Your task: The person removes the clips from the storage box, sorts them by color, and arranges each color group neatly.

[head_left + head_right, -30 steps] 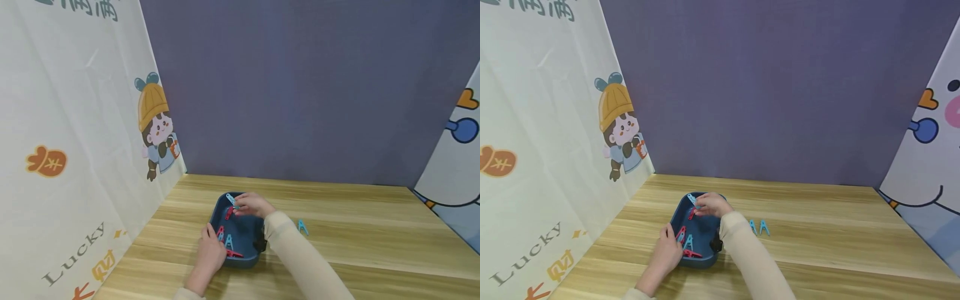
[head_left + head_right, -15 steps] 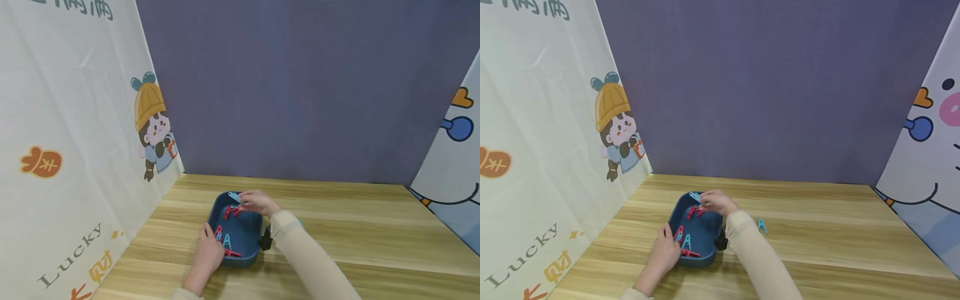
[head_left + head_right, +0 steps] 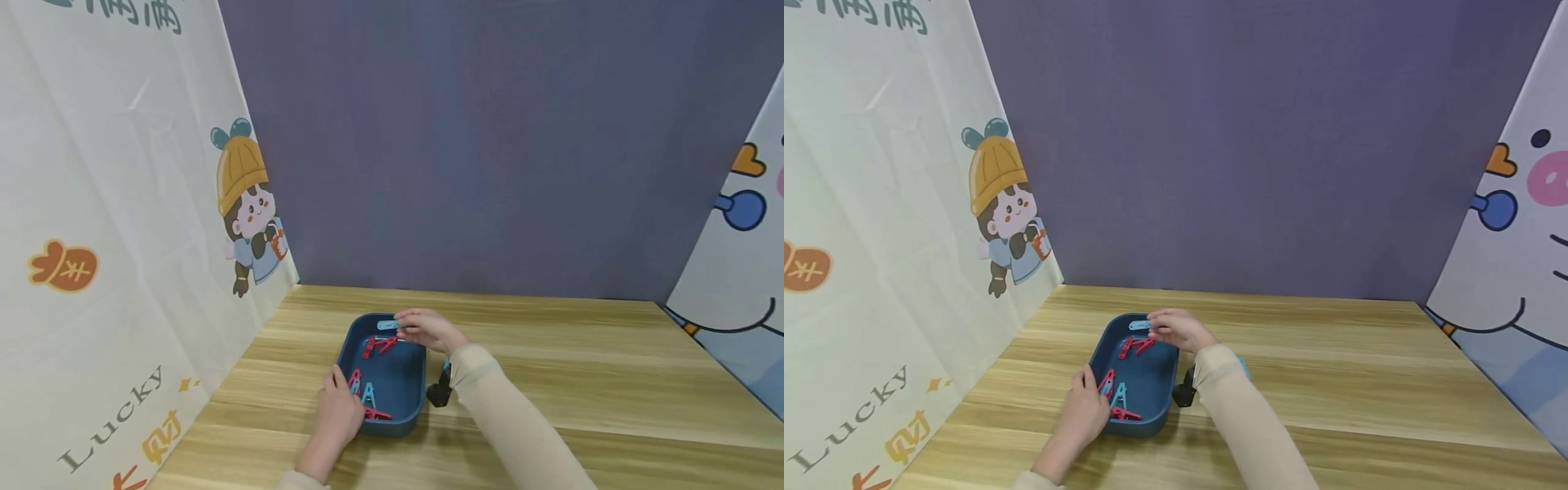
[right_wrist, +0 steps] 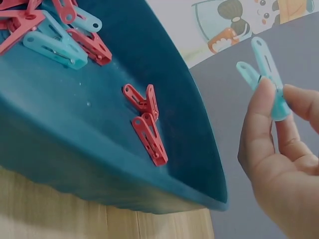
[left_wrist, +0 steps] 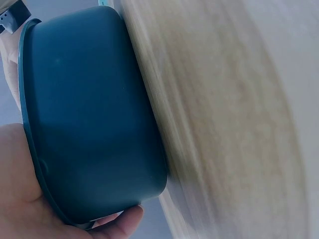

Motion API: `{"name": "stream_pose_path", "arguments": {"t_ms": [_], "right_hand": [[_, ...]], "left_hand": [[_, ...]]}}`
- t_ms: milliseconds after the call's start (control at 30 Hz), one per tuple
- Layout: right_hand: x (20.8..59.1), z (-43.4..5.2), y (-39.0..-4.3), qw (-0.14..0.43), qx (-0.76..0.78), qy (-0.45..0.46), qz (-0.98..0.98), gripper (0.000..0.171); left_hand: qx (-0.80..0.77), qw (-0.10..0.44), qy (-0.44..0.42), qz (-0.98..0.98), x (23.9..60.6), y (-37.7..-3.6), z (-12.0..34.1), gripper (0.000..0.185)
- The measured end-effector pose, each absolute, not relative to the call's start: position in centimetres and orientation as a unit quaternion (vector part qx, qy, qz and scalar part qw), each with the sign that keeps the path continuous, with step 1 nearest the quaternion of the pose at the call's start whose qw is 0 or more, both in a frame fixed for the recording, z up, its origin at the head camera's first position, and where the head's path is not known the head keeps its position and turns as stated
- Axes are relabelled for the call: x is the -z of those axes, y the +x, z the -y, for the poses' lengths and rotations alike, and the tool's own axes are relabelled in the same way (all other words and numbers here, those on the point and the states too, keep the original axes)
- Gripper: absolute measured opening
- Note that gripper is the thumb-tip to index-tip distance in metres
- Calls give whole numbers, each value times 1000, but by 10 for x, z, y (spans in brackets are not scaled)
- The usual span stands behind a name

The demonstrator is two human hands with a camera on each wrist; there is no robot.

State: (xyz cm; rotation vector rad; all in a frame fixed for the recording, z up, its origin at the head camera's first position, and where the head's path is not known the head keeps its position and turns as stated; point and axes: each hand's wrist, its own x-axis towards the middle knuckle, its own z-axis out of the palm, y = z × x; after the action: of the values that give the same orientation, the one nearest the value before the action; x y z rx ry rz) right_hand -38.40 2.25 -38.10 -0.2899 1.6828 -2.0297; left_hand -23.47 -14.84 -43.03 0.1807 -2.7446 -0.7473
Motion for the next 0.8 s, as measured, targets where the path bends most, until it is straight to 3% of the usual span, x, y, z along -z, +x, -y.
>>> {"name": "stream_pose_path", "arguments": {"t_ms": [800], "right_hand": [[393, -58, -388, 212, 774, -91, -590, 47]], "left_hand": [[262, 141, 60, 953, 430, -233, 149, 63]]}}
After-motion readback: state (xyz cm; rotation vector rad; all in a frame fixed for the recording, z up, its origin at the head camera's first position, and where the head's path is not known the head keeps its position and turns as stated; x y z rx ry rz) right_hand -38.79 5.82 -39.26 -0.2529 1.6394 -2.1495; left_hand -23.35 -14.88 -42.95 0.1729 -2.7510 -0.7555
